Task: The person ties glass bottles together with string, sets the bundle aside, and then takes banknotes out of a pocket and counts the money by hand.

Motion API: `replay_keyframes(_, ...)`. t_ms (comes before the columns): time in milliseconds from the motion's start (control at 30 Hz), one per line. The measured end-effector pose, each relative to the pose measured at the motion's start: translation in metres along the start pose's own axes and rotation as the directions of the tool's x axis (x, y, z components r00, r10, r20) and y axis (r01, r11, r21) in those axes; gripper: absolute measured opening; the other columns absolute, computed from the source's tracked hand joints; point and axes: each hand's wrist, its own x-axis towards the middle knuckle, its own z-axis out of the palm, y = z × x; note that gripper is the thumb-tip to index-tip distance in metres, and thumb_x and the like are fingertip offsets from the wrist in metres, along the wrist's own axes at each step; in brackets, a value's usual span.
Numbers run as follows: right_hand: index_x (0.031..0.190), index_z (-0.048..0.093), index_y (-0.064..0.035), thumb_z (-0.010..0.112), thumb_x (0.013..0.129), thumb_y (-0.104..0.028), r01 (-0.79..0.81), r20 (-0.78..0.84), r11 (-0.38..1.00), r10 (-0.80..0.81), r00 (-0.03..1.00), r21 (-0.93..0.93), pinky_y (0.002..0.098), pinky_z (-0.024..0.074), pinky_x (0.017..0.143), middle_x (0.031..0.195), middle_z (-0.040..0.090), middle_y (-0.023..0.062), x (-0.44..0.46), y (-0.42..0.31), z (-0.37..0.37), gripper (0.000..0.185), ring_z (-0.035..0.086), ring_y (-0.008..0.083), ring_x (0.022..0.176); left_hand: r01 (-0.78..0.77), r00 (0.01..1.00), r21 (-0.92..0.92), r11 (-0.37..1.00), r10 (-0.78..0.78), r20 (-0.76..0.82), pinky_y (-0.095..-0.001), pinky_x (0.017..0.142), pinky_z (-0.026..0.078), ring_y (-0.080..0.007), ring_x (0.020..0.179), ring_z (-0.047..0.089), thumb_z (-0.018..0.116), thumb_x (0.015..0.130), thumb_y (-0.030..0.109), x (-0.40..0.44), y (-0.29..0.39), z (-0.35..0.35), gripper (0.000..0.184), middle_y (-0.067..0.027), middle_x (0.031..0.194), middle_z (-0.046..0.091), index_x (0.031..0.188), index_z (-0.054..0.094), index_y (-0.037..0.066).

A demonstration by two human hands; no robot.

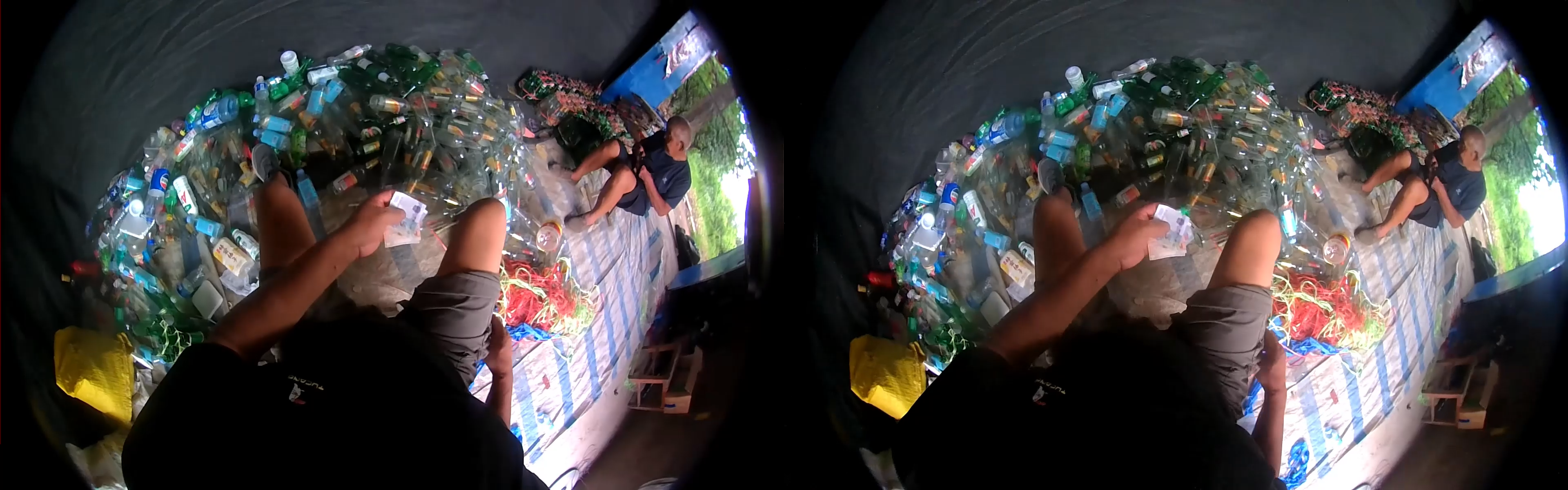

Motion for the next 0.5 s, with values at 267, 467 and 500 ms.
replay_keyframes(267, 0.133, 0.055, -0.0034, 0.063, 0.086, 0.000, -0.482, 0.345, 0.854, 0.519, 0.782, -0.194, 0.0313, 0.0527, 0.085, 0.111, 0.069, 0.0100, -0.004, -0.072, -0.067, 0.048, 0.065, 0.0157, 0.099, 0.039, 0.999, -0.118, 0.992, -0.042, -0.019, -0.0432, 0.086, 0.058, -0.0254, 0.095, 0.069, 0.058, 0.091, 0.002, -0.005, -0.001, -0.009, 0.028, -0.0125, 0.107, 0.068, 0.119, 0.059, 0.000)
replay_keyframes(467, 0.116, 0.063, 0.0013, 0.056, 0.095, -0.007, -0.178, -0.195, 0.984, 0.177, 0.965, 0.010, 0.0310, 0.0521, 0.076, 0.096, 0.070, 0.0128, 0.045, -0.095, -0.098, 0.024, 0.066, 0.0173, 0.086, 0.043, 0.998, -0.036, 0.998, -0.044, -0.050, -0.0400, 0.083, 0.059, -0.0204, 0.092, 0.069, 0.060, 0.093, 0.006, -0.001, 0.003, -0.016, 0.026, -0.0083, 0.106, 0.069, 0.118, 0.062, 0.003)
replay_keyframes(500, 0.115, 0.063, 0.0023, 0.053, 0.096, -0.004, -0.220, -0.289, 0.958, 0.267, 0.919, 0.185, 0.0282, 0.0520, 0.072, 0.093, 0.070, 0.0106, 0.057, -0.111, -0.098, 0.022, 0.066, 0.0155, 0.081, 0.039, 0.998, -0.029, 0.999, -0.041, -0.056, -0.0393, 0.082, 0.059, -0.0192, 0.092, 0.069, 0.060, 0.094, 0.008, -0.002, 0.006, -0.012, 0.025, -0.0077, 0.106, 0.069, 0.118, 0.062, 0.002)
